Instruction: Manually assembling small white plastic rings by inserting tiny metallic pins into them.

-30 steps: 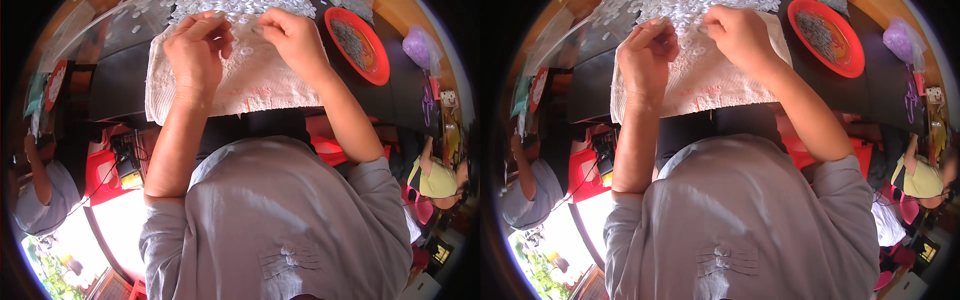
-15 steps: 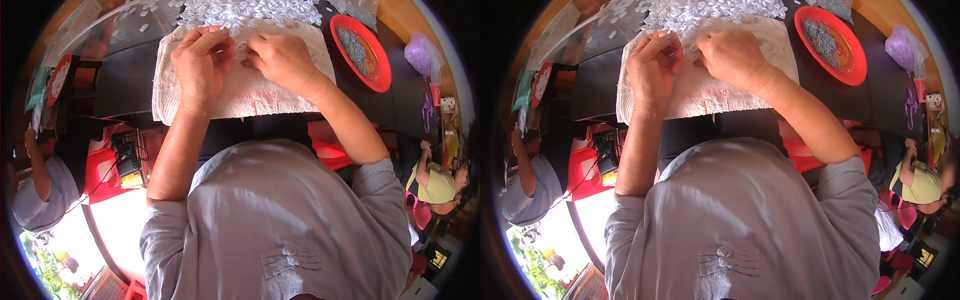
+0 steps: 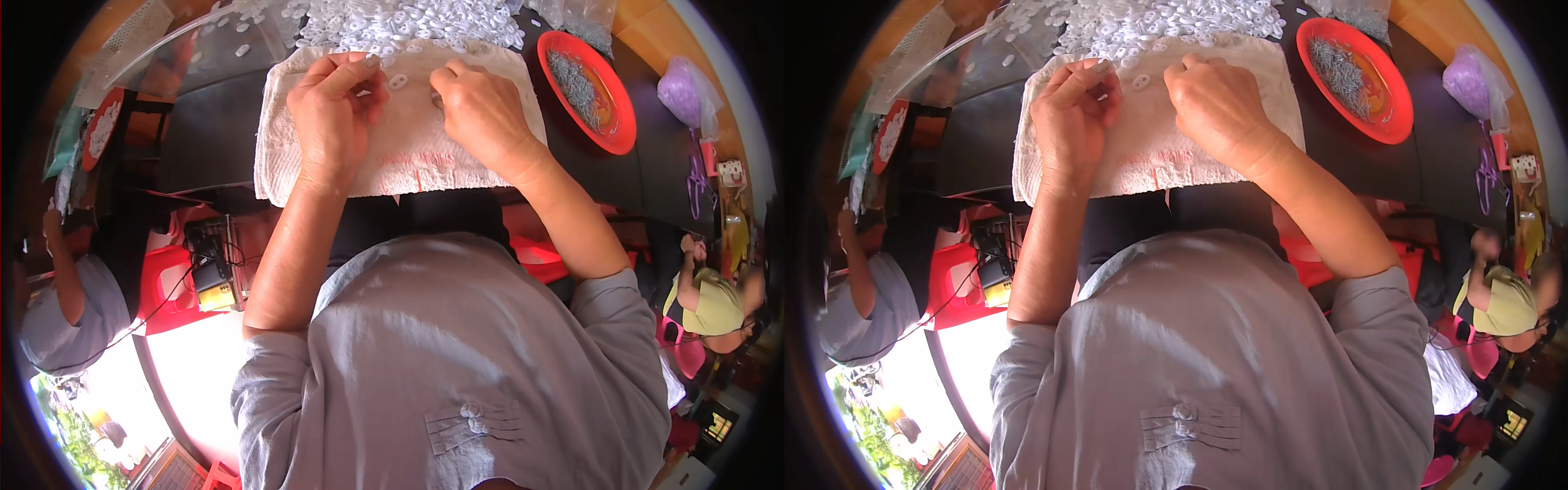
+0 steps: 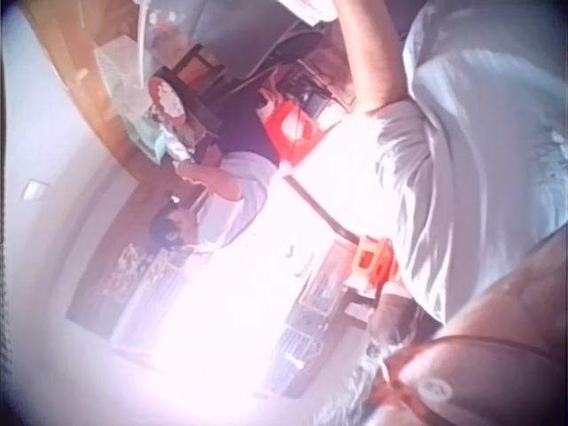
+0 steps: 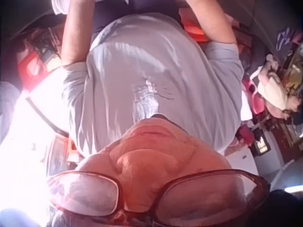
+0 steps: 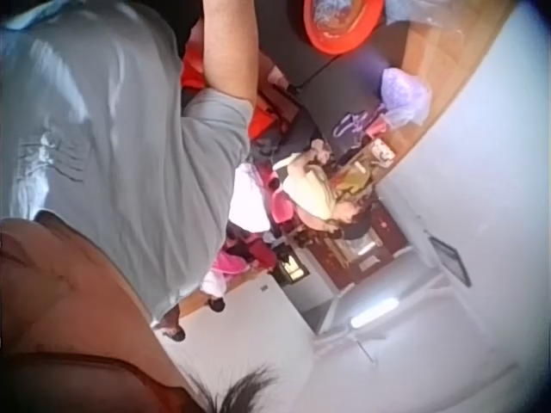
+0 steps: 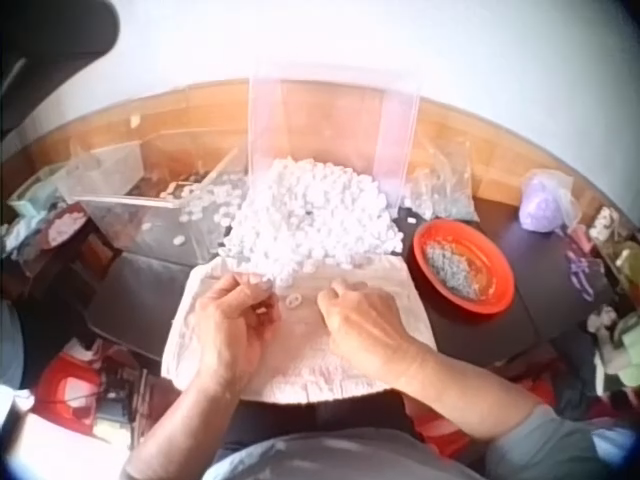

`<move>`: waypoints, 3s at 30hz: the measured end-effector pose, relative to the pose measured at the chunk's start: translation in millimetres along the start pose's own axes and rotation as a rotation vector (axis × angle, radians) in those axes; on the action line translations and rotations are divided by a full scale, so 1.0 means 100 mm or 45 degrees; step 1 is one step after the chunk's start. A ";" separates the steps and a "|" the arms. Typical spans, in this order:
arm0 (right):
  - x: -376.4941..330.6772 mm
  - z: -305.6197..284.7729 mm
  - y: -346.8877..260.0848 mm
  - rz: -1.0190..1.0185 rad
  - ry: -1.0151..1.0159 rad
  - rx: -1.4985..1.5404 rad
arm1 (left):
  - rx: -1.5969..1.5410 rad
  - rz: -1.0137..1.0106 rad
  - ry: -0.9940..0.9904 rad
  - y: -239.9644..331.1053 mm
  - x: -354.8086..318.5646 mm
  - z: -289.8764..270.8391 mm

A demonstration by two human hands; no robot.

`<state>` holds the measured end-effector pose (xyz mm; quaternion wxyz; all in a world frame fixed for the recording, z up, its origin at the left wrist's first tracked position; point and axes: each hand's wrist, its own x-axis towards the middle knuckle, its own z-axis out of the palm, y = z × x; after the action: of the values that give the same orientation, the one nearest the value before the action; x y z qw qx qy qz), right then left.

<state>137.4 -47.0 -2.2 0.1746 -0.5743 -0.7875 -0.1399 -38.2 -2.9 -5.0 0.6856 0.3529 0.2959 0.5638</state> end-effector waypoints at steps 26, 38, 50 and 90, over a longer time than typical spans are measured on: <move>0.22 -0.18 0.10 0.246 0.089 1.192 | 0.032 -0.113 -0.118 -0.03 -0.09 0.19; 0.26 0.04 0.09 0.137 0.138 1.122 | 0.093 -0.118 -0.028 -0.14 -0.05 0.17; 0.24 -0.04 0.24 0.457 0.088 1.658 | 0.048 -0.102 0.018 -0.12 -0.07 0.22; 0.22 -0.13 0.19 0.519 0.077 1.761 | 0.052 -0.013 -0.053 -0.16 -0.11 0.39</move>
<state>150.9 -27.7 19.6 0.5426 -0.4635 -0.5678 0.4103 0.6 -21.5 4.7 0.6873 0.3769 0.2948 0.5466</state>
